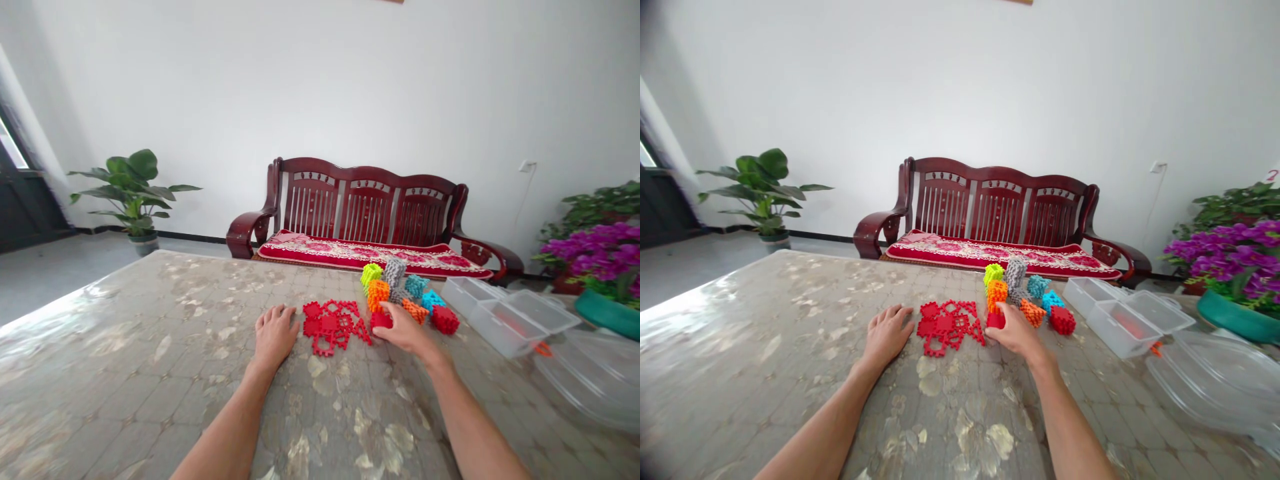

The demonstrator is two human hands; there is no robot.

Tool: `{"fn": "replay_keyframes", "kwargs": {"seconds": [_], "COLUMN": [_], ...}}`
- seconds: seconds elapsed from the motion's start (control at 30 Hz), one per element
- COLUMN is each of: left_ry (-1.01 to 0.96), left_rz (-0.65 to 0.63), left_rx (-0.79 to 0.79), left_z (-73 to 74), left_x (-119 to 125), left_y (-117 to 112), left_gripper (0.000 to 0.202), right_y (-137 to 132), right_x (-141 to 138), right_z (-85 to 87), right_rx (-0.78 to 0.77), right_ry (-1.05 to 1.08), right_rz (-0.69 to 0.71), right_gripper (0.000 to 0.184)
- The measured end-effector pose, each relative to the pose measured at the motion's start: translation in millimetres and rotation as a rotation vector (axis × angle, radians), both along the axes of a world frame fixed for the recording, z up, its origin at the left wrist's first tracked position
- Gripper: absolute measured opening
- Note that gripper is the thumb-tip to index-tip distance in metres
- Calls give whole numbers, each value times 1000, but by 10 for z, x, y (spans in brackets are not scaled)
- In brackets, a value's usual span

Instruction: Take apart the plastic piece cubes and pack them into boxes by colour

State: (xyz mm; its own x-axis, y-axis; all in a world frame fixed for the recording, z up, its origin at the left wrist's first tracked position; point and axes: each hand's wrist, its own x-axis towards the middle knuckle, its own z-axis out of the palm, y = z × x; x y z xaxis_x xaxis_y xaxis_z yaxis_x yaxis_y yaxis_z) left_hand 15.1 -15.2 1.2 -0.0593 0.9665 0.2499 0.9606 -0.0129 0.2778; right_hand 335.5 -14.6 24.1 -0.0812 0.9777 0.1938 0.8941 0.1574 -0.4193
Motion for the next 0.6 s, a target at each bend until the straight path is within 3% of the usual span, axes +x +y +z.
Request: {"fn": "replay_keyframes", "kwargs": {"seconds": [0.13,0.27,0.43,0.6], "left_ry": [-13,-15,-14,-16], "left_rz": [-10,-12,-7,-11], "left_rx": [2,7,7,9], "left_z": [-13,-13,-6,-3], "left_x": [0,1,4,10], "left_y": [6,3,-10,-16], "left_gripper": [37,36,38,38], "right_y": [-124,-151,-114,-103], "right_x": [-262,-452,-543,-577], "right_z": [-87,-100,-51,-134], "right_rx": [170,258,264,227], "right_ry": [-24,-40,-102,-179], "right_rz": [-253,-394,-478,-502], "right_gripper": [67,64,57,54]}}
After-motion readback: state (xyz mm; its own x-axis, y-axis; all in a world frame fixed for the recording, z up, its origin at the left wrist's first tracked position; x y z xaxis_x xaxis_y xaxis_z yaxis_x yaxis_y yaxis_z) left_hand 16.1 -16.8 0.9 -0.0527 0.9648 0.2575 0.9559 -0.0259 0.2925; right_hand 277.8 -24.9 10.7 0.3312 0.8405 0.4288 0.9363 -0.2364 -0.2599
